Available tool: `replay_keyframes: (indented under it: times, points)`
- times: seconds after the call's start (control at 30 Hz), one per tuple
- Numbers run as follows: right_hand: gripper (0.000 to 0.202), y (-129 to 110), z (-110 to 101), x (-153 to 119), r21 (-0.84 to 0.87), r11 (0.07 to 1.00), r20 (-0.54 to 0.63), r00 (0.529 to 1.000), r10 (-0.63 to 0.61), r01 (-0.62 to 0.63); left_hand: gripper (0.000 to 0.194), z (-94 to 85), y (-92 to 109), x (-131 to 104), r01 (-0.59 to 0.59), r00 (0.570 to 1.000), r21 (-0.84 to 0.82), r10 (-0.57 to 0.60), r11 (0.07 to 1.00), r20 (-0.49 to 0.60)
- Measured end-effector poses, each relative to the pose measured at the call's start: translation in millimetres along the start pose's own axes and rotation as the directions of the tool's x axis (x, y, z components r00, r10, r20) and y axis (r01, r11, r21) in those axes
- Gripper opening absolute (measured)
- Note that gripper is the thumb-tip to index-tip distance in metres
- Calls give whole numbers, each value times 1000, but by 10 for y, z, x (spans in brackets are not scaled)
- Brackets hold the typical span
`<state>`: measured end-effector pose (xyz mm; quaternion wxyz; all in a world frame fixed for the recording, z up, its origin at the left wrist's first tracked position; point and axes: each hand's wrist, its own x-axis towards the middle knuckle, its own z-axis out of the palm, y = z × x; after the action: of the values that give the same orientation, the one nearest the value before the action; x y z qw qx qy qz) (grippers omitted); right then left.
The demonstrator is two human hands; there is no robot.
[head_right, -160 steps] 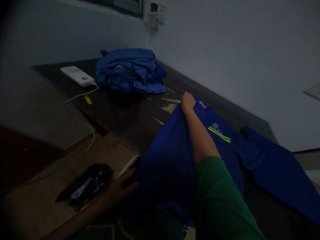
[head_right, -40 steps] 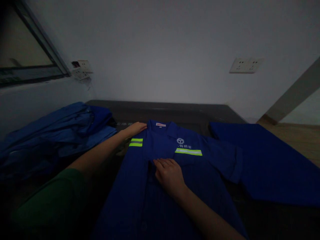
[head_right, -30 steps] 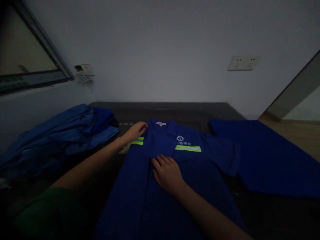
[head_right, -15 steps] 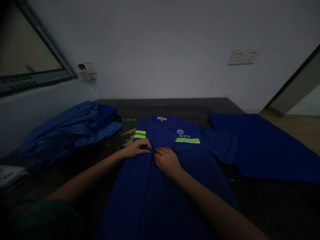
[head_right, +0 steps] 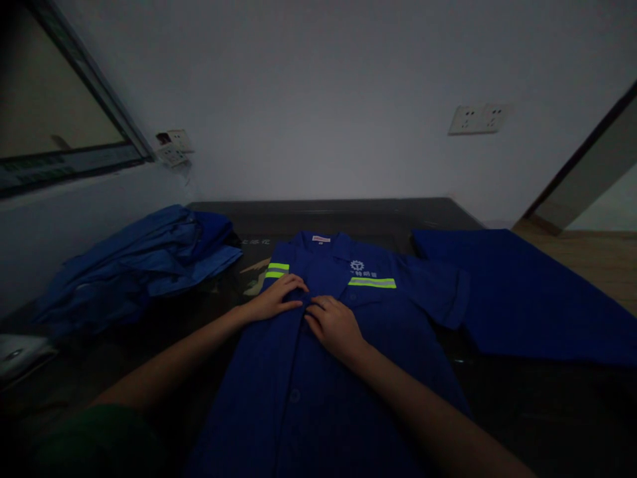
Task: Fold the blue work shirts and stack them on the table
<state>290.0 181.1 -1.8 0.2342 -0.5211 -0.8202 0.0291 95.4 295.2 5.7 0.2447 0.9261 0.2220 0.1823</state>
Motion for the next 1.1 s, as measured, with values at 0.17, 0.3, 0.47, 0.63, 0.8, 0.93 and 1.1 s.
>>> replay_keyframes:
  times: [0.17,0.3,0.47,0.63,0.8,0.93,1.1]
  points:
    - [21,-15,-23,-3,26,999,36,998,-43,42,46,59,-29,-24,21,1000,154,-19,988,-14]
    - [21,-3,-32,36,118,992,30,999,41,-44,66,73,-69,-36,75,995,319,-93,945,42]
    - [20,-71,-136,299,31,980,112,975,192,-196,57,48,-180,32,174,985,296,-167,939,-50]
    - [43,-260,-81,653,-224,952,231,938,260,-209,45,16,-387,299,454,890,380,-391,806,-234]
    - [38,-336,92,771,-266,947,292,921,257,-179,55,17,-612,474,588,805,420,-547,691,-229]
    - [40,-314,111,722,-248,948,279,923,265,-198,59,-3,-726,467,604,790,414,-579,681,-201]
    - [40,-229,69,638,-251,947,240,935,261,-200,60,-12,-742,453,625,772,414,-602,662,-202]
